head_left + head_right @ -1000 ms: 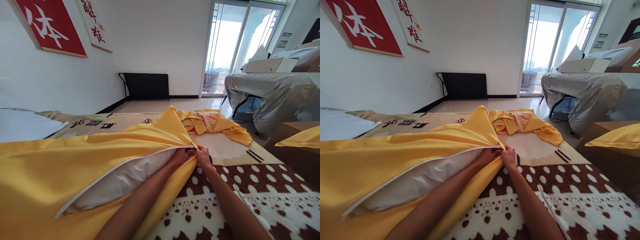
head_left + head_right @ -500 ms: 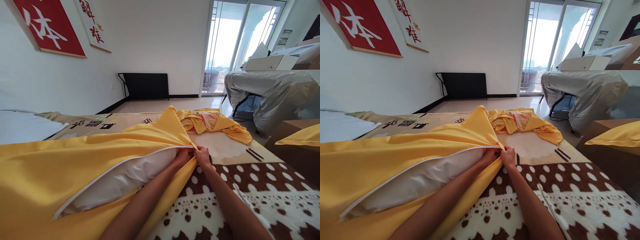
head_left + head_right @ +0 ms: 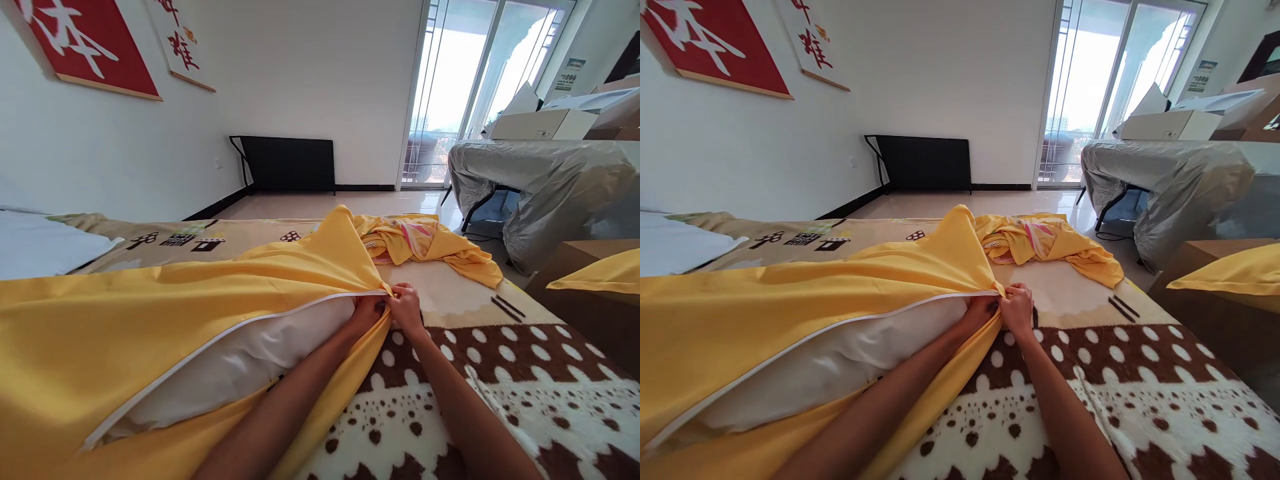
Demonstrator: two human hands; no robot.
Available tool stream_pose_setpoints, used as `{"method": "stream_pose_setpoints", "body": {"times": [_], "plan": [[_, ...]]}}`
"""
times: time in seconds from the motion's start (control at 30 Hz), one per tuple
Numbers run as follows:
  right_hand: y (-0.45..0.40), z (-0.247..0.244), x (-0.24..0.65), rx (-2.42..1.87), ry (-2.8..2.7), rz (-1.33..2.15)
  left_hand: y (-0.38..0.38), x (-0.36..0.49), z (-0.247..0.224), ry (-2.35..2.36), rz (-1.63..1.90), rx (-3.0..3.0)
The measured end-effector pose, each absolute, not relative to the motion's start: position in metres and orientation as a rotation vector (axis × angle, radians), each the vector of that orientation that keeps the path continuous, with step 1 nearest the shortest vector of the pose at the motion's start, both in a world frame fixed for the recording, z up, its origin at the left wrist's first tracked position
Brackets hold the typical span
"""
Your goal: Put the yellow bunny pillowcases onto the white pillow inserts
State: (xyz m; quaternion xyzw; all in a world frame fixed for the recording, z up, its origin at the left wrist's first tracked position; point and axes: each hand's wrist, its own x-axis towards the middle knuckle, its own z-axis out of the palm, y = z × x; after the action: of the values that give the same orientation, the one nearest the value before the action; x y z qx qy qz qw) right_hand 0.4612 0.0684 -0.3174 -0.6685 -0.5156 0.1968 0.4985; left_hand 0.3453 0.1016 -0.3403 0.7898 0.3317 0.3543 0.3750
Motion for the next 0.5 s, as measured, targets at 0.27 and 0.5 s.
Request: {"method": "stream_pose_setpoints", "body": {"times": [0.27, 0.5], "plan": [[0.064, -0.310, 0.461, -1.448, -1.366, 0.792, 0.096, 0.348, -0.334, 0.964, 1.177, 1.843], [0.060, -0.308, 0.498, -0.976, -1.268, 1.517, 0.089, 0.346, -0.318, 1.029, 1.311, 1.629]]}}
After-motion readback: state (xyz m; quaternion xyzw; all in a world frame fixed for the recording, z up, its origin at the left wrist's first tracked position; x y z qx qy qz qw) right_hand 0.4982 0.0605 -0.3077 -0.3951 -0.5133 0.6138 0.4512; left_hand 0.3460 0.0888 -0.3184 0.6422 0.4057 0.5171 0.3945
